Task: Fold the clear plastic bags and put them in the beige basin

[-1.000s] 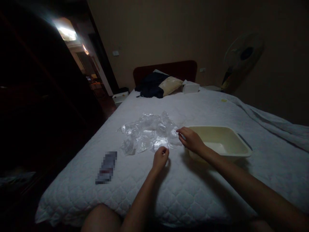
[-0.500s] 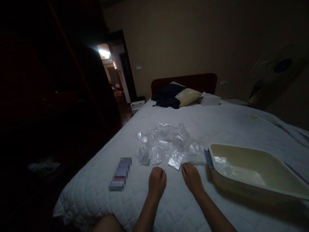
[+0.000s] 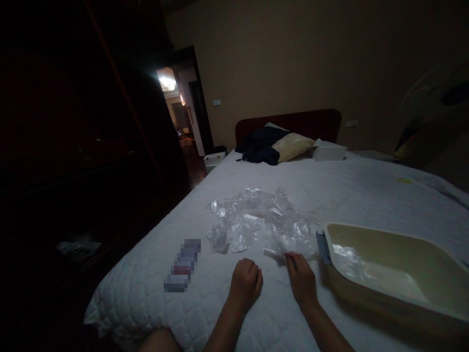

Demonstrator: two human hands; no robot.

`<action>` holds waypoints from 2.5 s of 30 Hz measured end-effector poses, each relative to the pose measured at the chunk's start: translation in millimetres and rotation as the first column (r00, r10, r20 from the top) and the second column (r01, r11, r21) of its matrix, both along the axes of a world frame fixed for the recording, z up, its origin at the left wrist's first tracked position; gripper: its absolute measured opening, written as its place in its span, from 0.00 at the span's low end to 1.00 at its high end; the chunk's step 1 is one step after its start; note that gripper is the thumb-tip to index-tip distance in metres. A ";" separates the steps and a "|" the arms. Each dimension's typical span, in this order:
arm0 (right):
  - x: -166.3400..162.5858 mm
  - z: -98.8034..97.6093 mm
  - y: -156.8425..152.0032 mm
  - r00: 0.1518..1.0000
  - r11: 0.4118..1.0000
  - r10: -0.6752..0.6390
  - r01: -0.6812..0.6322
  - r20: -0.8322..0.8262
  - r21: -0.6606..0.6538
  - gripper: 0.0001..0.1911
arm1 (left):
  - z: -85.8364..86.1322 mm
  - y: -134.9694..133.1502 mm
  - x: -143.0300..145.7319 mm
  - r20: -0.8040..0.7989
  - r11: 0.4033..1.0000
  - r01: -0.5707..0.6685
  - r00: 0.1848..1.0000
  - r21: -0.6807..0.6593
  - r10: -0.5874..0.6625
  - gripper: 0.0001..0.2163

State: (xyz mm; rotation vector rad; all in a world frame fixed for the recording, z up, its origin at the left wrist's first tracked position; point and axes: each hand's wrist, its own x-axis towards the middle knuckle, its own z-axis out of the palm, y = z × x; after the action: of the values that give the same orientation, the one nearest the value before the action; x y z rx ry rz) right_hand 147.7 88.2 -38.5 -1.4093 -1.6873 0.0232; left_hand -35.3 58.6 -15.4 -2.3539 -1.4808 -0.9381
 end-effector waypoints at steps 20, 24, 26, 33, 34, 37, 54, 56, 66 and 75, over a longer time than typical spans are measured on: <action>-4.0 2.7 1.6 0.991 0.997 0.072 -0.076 0.110 0.035 0.15 | -4.4 37.1 38.1 0.223 0.996 0.045 0.974 -0.072 -0.028 0.06; -3.9 2.1 3.8 0.987 0.998 0.030 -0.037 0.157 0.045 0.16 | -6.8 38.5 33.5 0.253 0.999 -0.026 0.967 -0.039 0.035 0.05; -3.2 -0.3 5.6 0.983 0.999 0.014 -0.022 0.182 0.044 0.15 | -6.6 38.6 31.1 0.271 0.997 -0.066 0.959 -0.051 0.077 0.05; -0.7 -10.0 12.8 0.971 0.987 -0.119 0.093 0.207 0.131 0.13 | 5.9 32.2 15.3 0.318 0.988 -0.106 0.938 -0.108 0.136 0.05; -1.2 -9.7 12.7 0.970 0.981 -0.148 0.120 0.195 0.150 0.14 | 8.4 30.1 12.6 0.324 0.990 -0.086 0.939 -0.109 0.117 0.06; -3.4 -7.2 10.9 0.970 0.966 -0.208 0.183 0.126 0.182 0.19 | 17.6 23.1 6.6 0.407 0.990 -0.022 0.910 -0.137 0.076 0.08; -1.8 10.3 -20.1 0.988 0.933 0.071 -0.114 0.136 0.340 0.19 | 18.0 -23.4 -11.7 0.840 0.837 0.374 -0.217 -0.399 0.497 0.13; -4.2 12.5 -26.4 0.963 0.915 0.162 -0.228 0.214 0.332 0.19 | 12.3 -24.6 -8.3 0.834 0.813 0.405 -0.184 -0.418 0.520 0.14; -16.6 12.0 -41.2 0.860 0.878 0.354 -0.441 0.368 0.187 0.12 | 1.8 -29.1 3.3 0.923 0.661 0.647 0.210 -0.379 0.323 0.18; -18.1 15.0 -40.5 0.908 0.925 0.336 -0.369 0.251 0.095 0.14 | 1.7 -25.2 0.4 0.918 0.653 0.661 0.149 -0.369 0.367 0.14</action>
State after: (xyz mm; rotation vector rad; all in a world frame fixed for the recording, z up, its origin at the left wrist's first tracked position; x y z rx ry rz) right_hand 129.6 47.7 -23.5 -1.0156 -2.0792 -0.0576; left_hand -34.9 33.4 -13.7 -2.2975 -2.3970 -2.9746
